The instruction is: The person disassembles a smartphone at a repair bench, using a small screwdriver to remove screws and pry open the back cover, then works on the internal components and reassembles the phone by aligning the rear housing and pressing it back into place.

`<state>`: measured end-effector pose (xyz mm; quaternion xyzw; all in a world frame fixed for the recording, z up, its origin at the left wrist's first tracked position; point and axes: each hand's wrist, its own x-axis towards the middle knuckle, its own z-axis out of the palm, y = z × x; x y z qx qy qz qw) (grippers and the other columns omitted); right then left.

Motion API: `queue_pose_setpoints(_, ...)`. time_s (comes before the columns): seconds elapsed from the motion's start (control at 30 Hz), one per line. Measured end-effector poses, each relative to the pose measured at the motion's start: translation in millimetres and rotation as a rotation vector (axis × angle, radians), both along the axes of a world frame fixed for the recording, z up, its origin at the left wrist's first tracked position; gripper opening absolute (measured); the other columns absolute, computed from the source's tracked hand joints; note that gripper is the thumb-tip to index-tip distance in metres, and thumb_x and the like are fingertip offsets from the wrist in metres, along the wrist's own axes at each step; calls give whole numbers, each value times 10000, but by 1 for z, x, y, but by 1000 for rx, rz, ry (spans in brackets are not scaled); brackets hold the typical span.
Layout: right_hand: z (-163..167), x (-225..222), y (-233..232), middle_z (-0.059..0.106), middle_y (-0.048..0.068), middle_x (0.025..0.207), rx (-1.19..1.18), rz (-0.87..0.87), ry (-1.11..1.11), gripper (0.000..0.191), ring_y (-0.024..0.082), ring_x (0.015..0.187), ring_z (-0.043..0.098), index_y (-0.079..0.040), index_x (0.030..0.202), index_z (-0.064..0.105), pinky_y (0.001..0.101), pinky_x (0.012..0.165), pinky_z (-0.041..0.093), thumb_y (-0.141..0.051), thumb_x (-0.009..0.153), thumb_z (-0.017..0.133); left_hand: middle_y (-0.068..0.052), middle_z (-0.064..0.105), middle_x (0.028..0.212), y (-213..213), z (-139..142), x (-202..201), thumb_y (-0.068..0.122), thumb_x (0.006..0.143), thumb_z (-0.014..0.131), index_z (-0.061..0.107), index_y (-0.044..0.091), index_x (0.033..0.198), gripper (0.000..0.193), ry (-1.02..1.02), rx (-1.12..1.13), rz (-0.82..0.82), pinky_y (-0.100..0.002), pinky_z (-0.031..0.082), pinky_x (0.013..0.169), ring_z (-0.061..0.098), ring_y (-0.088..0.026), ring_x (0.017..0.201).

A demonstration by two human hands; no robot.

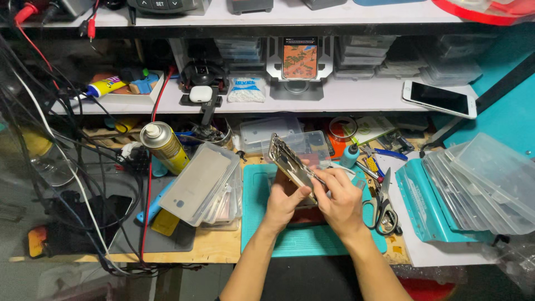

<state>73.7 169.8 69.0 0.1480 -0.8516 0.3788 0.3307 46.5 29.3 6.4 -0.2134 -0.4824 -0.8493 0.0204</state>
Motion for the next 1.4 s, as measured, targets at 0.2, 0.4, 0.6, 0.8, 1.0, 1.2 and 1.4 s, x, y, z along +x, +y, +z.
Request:
queue_pose_setpoints(0.2,-2,-1,-1,703,104,992,78,-41,127,198,251,773,707,-24,1075,728,333,641,564,-17,879,757,-85,603,1398,3,-5,-2,216,895,822,484,14,1429,663,-22,-5,-9,-372,470,1119,591,-208,1284)
queue_pose_setpoints(0.4,0,-3,0,709,100,961,116,-100,188,171,251,736,709,-15,1014,743,334,635,559,-20,849,788,-88,657,1309,1,-16,-2,227,912,825,539,8,1374,585,-40,-32,14,-344,474,1090,613,-204,1223)
queue_pose_setpoints(0.6,3,0,-1,719,94,936,113,-158,200,138,239,711,708,-19,976,755,324,620,555,-16,846,801,-81,677,1265,1,-15,-2,215,902,824,568,8,1339,547,-78,-21,17,-340,474,1071,624,-199,1186)
queue_pose_setpoints(0.8,6,1,2,718,93,961,110,-169,258,137,237,746,715,-20,993,746,320,653,562,-16,865,793,-87,669,1301,0,-6,1,231,897,819,550,4,1382,598,-92,7,-13,-342,464,1097,617,-204,1224)
queue_pose_setpoints(1.0,6,-3,7,729,98,954,92,-210,237,127,223,698,707,-19,985,757,314,622,554,-10,865,797,-97,643,1360,1,-3,0,246,889,823,521,2,1406,646,-97,23,-34,-354,465,1105,607,-211,1242)
queue_pose_setpoints(1.2,4,-4,8,727,100,962,78,-205,249,131,227,735,720,-13,991,751,307,639,562,-3,864,783,-112,632,1379,1,-5,0,242,899,822,518,-5,1417,649,-80,1,-52,-361,466,1111,605,-216,1256)
queue_pose_setpoints(1.4,2,-5,9,725,111,952,-8,-176,196,128,200,742,721,-7,1008,749,289,652,569,1,882,770,-140,638,1374,0,-1,0,233,921,797,498,-16,1437,646,-97,22,-87,-386,477,1126,617,-255,1294)
